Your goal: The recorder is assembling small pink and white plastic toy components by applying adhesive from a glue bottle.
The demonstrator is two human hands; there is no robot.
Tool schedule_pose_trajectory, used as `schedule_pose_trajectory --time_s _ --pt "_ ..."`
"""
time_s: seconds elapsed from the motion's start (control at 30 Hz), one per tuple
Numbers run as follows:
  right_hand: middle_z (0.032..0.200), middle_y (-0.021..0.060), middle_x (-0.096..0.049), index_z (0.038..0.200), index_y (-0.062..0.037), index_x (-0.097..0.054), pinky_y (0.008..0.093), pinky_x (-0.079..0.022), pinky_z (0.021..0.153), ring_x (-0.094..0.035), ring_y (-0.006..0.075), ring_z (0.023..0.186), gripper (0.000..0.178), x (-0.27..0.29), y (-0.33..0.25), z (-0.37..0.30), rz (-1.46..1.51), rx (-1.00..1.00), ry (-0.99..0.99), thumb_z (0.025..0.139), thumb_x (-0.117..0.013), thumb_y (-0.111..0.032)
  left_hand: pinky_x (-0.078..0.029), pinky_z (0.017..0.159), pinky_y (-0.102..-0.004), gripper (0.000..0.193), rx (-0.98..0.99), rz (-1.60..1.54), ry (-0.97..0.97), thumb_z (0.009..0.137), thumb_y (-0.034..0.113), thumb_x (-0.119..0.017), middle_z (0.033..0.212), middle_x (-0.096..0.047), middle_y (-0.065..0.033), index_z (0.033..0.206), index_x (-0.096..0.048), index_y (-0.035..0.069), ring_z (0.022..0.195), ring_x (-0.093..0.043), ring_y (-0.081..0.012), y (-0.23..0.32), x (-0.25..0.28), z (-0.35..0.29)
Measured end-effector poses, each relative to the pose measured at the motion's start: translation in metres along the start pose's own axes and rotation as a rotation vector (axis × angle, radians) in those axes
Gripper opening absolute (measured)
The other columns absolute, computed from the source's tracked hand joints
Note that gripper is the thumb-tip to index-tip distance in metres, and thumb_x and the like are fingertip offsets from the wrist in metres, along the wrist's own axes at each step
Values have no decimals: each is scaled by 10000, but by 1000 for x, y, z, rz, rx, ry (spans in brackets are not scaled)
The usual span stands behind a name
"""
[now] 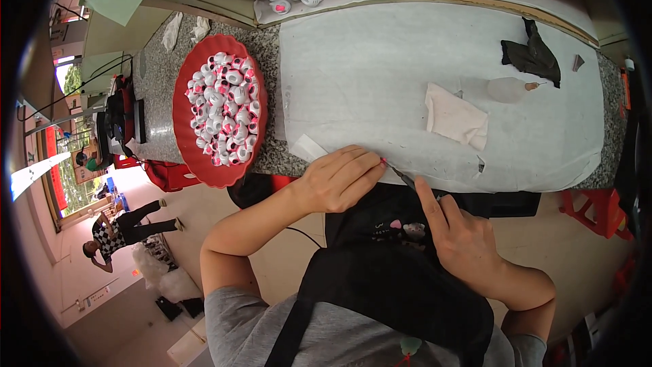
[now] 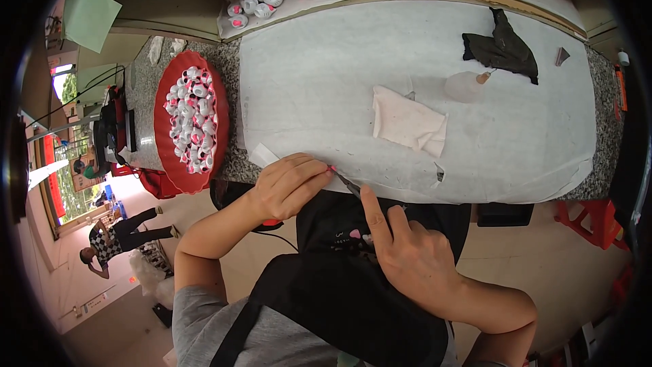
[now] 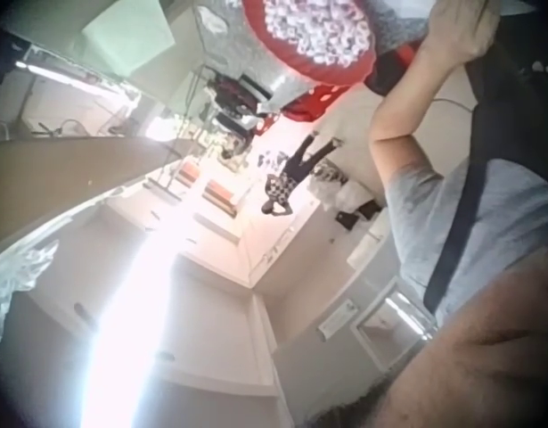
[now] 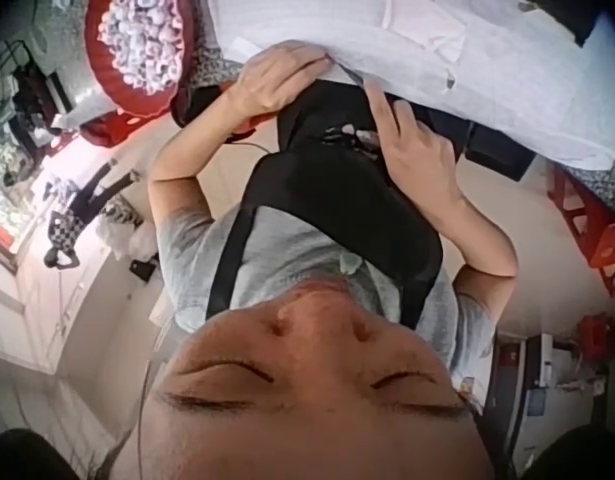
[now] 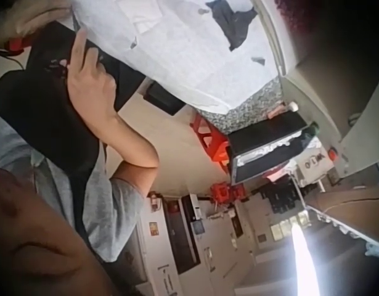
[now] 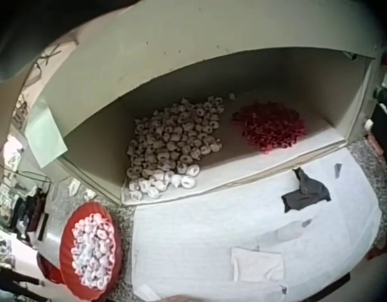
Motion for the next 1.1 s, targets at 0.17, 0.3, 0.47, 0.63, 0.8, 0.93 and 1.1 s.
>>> schedule_pose_trajectory --time_s 0.17,0.3,0.47,0.63,0.8,0.93,1.1 --pt "564 6 -307 1129 -3 -437 183 -287 287 -313 56 350 507 3 -7 0 -103 24 -19 634 -511 -84 -482 575 -277 198 -29 32 -15 552 39 -568 755 -549 -109 737 -557 -30 635 -547 -198 4 0 2" --pt "564 5 -283 1114 -5 -458 176 -264 279 -291 55 355 477 6 -13 2 -205 54 -19 644 -492 -72 -476 560 -277 184 -51 30 -14 545 42 -573 745 -548 -107 714 -555 -28 632 -544 -199 5 1 3" --pt "568 5 -275 1115 -14 -462 175 -256 277 -276 52 356 466 5 -12 0 -280 87 -27 656 -495 -86 -479 559 -275 173 -57 19 3 552 37 -582 740 -546 -107 710 -552 -30 627 -542 -197 6 0 3" --pt "568 5 -279 1114 -15 -462 176 -251 276 -276 54 354 464 7 -12 1 -287 85 -49 657 -495 -87 -483 560 -271 156 -72 1 14 563 25 -588 736 -545 -109 703 -552 -32 626 -541 -194 8 -2 3" --pt "558 5 -284 1115 -10 -458 182 -249 273 -288 54 348 470 6 -12 2 -277 85 -48 651 -491 -81 -485 562 -272 154 -102 26 28 555 21 -595 719 -545 -111 692 -553 -36 623 -542 -199 11 -2 4" --pt "559 4 -292 1117 -5 -454 185 -251 272 -297 53 350 475 9 -13 -1 -248 48 -81 651 -493 -84 -486 566 -274 155 -105 19 29 551 19 -600 713 -544 -111 687 -553 -39 624 -542 -202 10 -1 4" --pt "547 3 -290 1115 7 -450 185 -259 271 -295 53 345 479 4 -13 5 -251 82 -75 646 -491 -78 -489 582 -278 151 -126 24 43 552 22 -591 718 -545 -113 685 -553 -39 636 -544 -204 11 -1 2"
Point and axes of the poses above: each hand's wrist, its own z-axis towards the middle knuckle, its own x-axis out of the back of the hand, y = z × x, the point moved 7 cm from there along z, towards the middle knuckle
